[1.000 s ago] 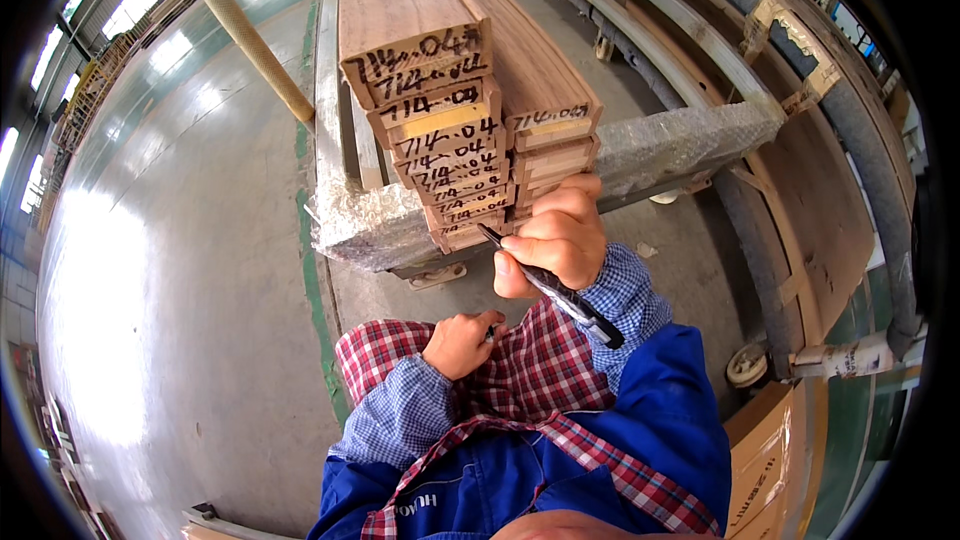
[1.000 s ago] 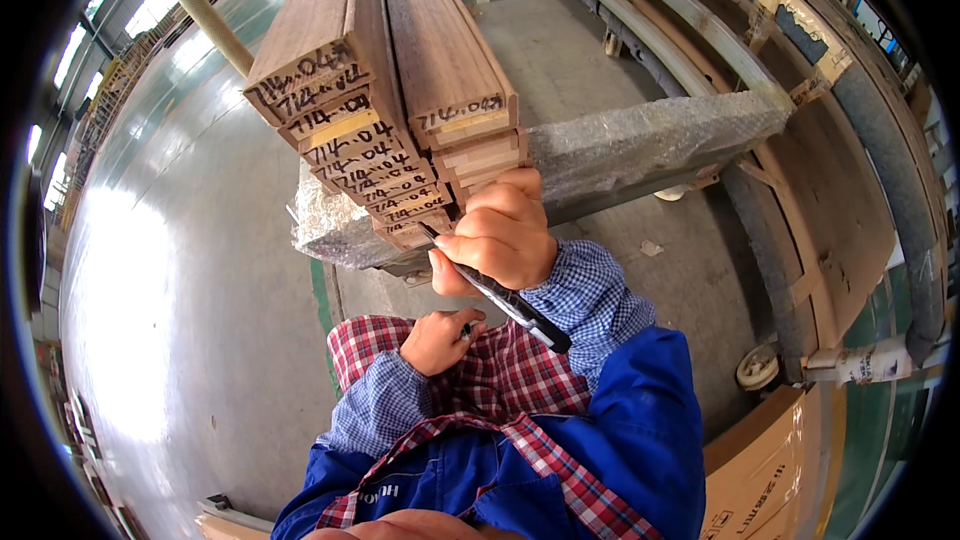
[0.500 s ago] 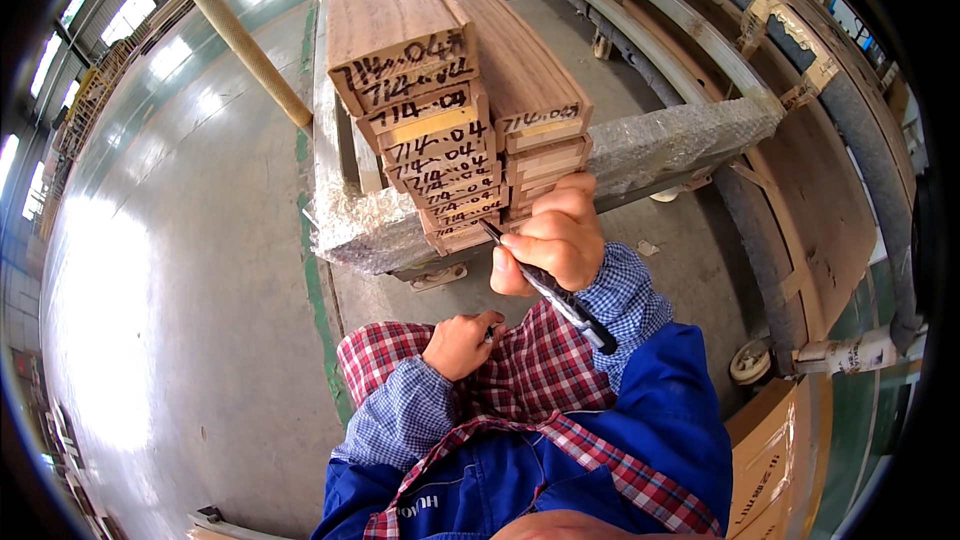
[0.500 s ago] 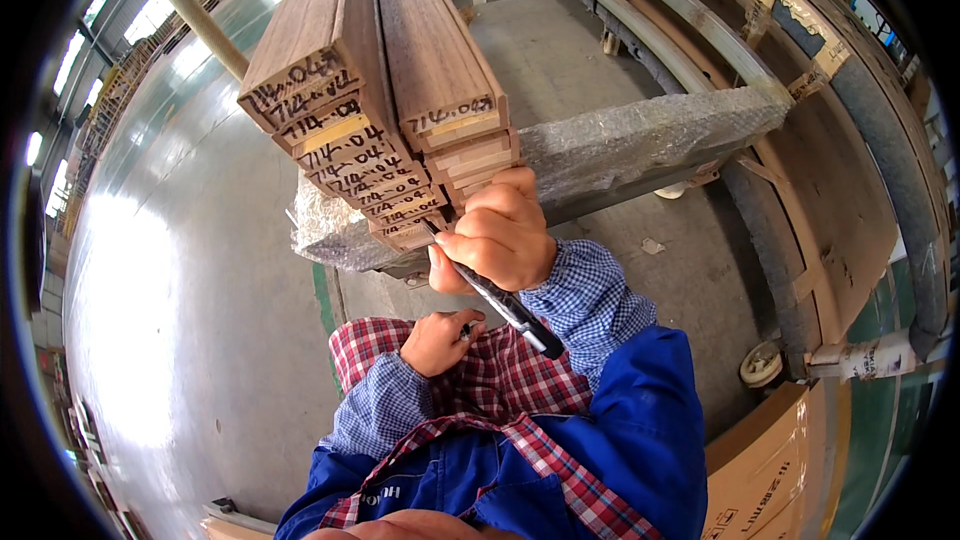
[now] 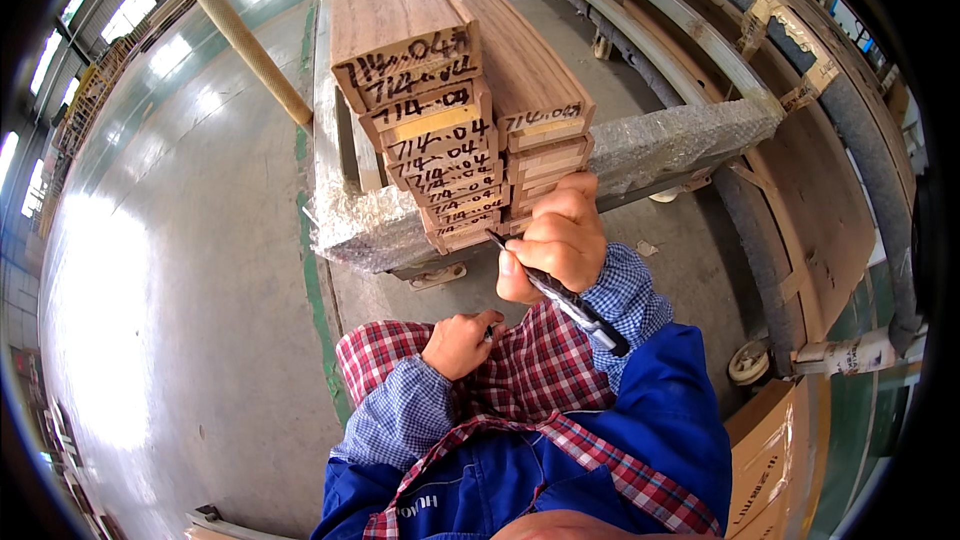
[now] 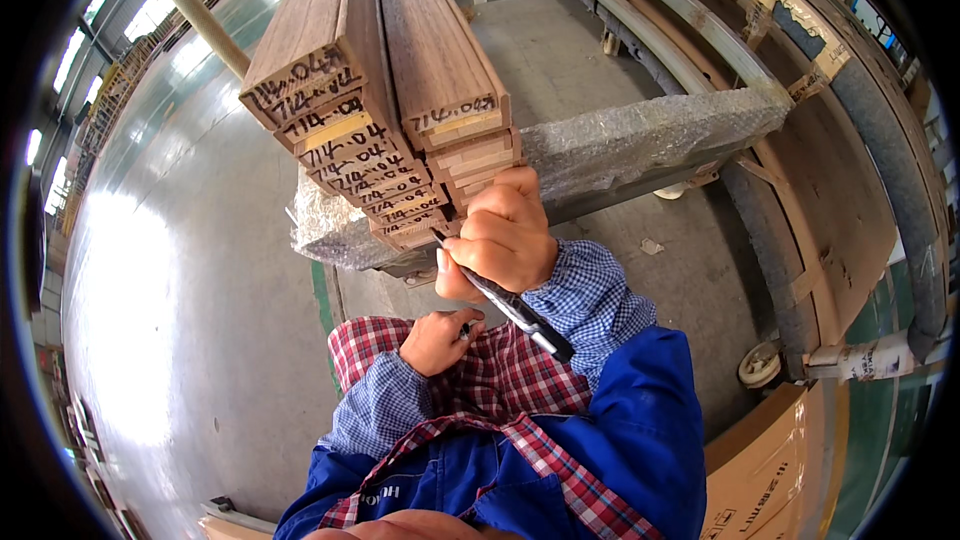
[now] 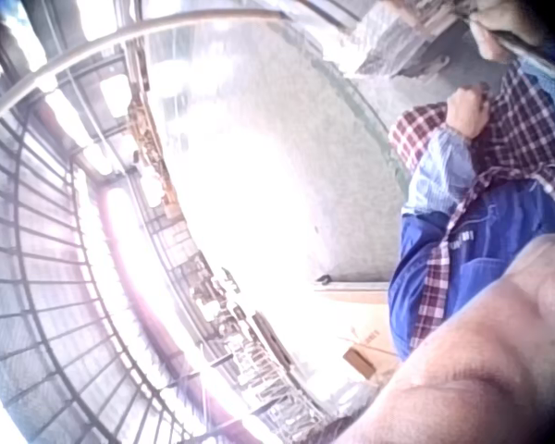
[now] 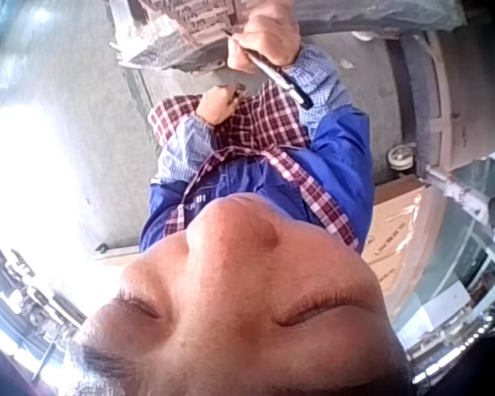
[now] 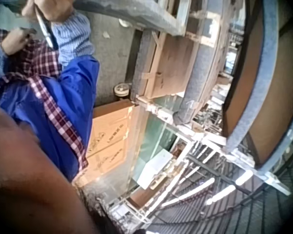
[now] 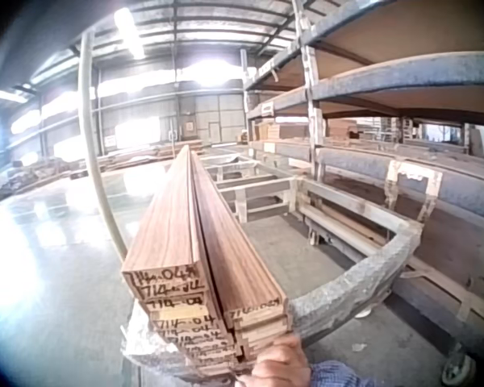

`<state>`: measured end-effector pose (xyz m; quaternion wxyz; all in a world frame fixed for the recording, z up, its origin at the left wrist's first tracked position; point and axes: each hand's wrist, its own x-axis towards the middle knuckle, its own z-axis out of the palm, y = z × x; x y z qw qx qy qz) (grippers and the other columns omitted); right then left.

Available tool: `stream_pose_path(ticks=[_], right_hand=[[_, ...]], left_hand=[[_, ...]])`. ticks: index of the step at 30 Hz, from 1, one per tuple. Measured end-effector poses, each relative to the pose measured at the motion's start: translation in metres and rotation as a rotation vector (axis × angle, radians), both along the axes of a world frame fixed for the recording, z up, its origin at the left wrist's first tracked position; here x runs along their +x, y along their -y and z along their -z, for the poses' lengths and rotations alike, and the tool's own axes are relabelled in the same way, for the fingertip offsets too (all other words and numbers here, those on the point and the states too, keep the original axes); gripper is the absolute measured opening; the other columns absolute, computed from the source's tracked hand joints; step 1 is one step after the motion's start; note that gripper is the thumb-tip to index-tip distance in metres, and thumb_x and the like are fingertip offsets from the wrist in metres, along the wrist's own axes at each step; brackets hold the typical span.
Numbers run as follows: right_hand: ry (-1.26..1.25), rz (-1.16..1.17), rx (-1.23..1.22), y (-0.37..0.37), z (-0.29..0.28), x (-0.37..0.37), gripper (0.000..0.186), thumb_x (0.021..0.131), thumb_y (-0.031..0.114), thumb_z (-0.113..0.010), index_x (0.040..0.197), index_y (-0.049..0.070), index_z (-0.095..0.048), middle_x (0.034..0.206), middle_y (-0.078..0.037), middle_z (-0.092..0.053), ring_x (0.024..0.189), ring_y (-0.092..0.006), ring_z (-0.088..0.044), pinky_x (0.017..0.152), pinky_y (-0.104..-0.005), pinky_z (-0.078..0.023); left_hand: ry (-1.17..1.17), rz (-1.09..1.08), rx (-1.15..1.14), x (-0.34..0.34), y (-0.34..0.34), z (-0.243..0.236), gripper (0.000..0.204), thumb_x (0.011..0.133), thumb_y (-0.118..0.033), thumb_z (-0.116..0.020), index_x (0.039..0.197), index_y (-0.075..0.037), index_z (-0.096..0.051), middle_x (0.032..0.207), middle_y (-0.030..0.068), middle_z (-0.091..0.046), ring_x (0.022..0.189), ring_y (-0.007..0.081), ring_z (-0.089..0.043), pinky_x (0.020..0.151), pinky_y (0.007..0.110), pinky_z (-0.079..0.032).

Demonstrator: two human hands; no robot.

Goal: The person writes alphanumeric codes onto the ends of stacked wooden beams using a marker.

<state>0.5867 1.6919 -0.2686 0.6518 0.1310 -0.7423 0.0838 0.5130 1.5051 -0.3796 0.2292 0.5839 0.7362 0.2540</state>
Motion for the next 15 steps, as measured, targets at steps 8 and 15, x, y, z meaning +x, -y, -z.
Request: stream_pose_path(ticks=[8, 15], right_hand=[[0.107, -0.029, 0.036, 0.011, 0.011, -0.006, 0.026, 0.068, 0.024, -0.076, 0.089, 0.02, -0.062, 0.072, 0.011, -0.057, 0.07, -0.0126, -0.052, 0.077, -0.0339, -0.036], [0.084, 0.029, 0.046, 0.013, 0.011, -0.011, 0.027, 0.067, 0.022, -0.077, 0.09, 0.02, -0.062, 0.075, 0.012, -0.058, 0.073, -0.0126, -0.051, 0.077, -0.0333, -0.036]], left_hand=[[-0.003, 0.023, 0.059, -0.003, 0.0, 0.014, 0.02, 0.087, -0.019, -0.061, 0.102, -0.007, -0.065, 0.079, 0.0218, -0.066, 0.074, 0.0397, -0.065, 0.067, 0.048, -0.053], [0.011, 0.012, 0.019, 0.0, 0.001, 0.002, 0.02, 0.084, -0.017, -0.061, 0.102, -0.008, -0.065, 0.079, 0.0211, -0.066, 0.073, 0.0397, -0.065, 0.067, 0.048, -0.052]])
